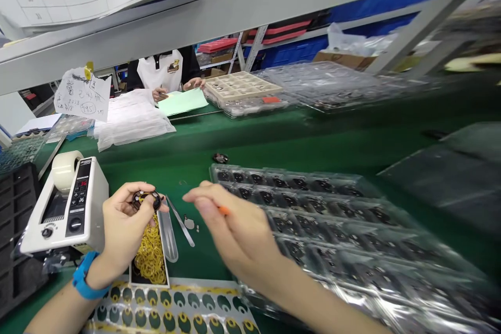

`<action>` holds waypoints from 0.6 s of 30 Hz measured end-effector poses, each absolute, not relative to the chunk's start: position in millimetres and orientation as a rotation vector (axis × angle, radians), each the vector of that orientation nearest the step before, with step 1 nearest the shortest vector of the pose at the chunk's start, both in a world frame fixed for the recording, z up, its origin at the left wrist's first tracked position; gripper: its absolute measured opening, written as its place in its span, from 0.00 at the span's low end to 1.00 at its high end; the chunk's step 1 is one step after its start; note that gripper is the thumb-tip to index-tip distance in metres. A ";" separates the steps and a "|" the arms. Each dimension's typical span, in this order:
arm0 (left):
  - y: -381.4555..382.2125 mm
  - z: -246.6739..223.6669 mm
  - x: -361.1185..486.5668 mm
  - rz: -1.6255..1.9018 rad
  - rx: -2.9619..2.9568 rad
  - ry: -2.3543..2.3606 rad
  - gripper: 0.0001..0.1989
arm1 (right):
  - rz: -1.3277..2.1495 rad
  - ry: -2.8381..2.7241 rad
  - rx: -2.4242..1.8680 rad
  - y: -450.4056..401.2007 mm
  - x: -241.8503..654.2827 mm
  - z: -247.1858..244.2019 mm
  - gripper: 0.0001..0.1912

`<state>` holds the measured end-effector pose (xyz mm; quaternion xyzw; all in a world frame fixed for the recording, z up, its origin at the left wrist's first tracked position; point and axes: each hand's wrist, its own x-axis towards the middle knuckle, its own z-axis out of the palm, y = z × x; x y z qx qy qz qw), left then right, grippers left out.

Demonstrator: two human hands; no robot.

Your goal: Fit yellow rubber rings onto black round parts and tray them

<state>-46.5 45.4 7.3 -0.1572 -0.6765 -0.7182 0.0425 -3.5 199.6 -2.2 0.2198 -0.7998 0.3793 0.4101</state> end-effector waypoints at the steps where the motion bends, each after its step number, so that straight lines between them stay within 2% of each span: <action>1: 46.4 6.7 -45.0 -2.163 -0.475 -2.087 0.04 | 0.937 -1.994 0.537 193.4 -5.3 -7.0 0.09; 4: 48.6 4.4 -39.2 -2.078 -0.517 -2.111 0.07 | 0.875 -1.944 0.505 180.3 -11.6 -19.1 0.06; 10: 51.0 -4.7 -29.8 -1.981 -0.661 -2.114 0.18 | 0.879 -1.907 0.436 180.4 -15.4 -23.4 0.06; 18: 52.8 -19.6 -28.7 -1.729 -0.733 -2.156 0.19 | 1.090 -1.986 0.342 180.0 -18.0 -21.8 0.07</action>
